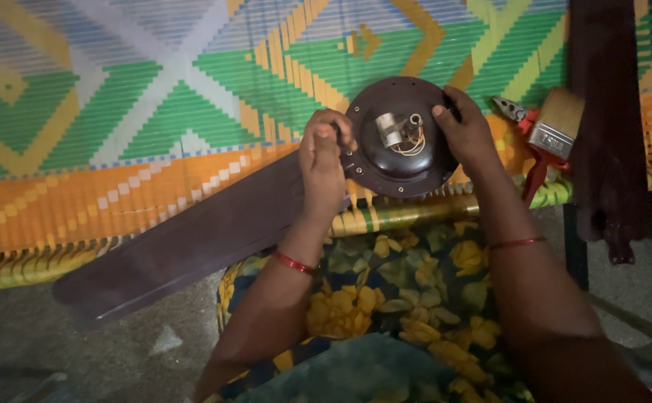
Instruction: The person attaches a fan blade to the motor housing using a screwdriver, then picks up a paintbrush and applies paint to the blade surface. The fan remains on a woven cot during the process.
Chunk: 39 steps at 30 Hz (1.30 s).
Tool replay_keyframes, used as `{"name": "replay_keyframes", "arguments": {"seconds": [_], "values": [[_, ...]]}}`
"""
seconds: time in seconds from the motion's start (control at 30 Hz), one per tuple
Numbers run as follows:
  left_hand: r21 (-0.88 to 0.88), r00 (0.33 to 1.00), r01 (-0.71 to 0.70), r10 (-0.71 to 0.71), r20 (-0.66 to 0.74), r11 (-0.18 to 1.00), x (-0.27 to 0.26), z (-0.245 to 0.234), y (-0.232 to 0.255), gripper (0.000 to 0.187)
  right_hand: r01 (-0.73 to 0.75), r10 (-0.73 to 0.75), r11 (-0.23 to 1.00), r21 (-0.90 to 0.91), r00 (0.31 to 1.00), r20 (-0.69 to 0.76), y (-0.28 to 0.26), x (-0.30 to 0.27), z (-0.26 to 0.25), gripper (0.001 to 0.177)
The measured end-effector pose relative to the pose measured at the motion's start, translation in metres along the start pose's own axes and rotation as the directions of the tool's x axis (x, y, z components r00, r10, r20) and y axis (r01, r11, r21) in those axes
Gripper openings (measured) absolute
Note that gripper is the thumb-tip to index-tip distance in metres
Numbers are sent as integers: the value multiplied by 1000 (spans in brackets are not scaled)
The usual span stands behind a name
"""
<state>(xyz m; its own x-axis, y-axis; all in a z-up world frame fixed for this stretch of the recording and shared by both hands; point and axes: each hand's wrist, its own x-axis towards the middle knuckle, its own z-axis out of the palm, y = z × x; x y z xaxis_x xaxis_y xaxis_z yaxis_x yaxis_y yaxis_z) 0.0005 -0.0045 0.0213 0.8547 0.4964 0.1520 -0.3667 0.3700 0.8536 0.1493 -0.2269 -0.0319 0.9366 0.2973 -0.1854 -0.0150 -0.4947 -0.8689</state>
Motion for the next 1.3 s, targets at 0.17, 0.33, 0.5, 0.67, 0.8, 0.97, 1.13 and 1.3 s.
{"name": "replay_keyframes", "arguments": {"seconds": [0.17,0.33,0.5,0.67,0.8,0.97,1.13,1.3], "values": [[19,989,43,-45,141,999,1,-6,-5,49,-23,23,1000,19,1000,-5,4,1,1,59],[-12,983,87,-84,162,996,7,-13,-10,46,39,-43,996,-78,997,-63,20,5,5,57],[-122,988,87,-70,139,989,5,-14,-1,38,217,-241,965,-150,957,-164,44,4,14,52],[-13,996,75,-75,50,997,-12,-9,14,27,185,-246,956,-228,930,-275,60,-11,24,51],[321,999,-42,47,-9,946,-26,-9,24,29,322,-401,902,-288,872,-281,64,-36,24,48],[449,979,-191,205,18,873,-62,-15,40,26,35,-155,894,-447,959,-235,46,-101,26,64],[316,967,-186,231,-110,930,-92,-13,64,26,334,-396,769,-544,918,3,5,-174,7,75],[114,986,-66,82,-147,991,-121,1,90,27,428,-356,781,-456,904,239,-8,-235,-55,65]]}}
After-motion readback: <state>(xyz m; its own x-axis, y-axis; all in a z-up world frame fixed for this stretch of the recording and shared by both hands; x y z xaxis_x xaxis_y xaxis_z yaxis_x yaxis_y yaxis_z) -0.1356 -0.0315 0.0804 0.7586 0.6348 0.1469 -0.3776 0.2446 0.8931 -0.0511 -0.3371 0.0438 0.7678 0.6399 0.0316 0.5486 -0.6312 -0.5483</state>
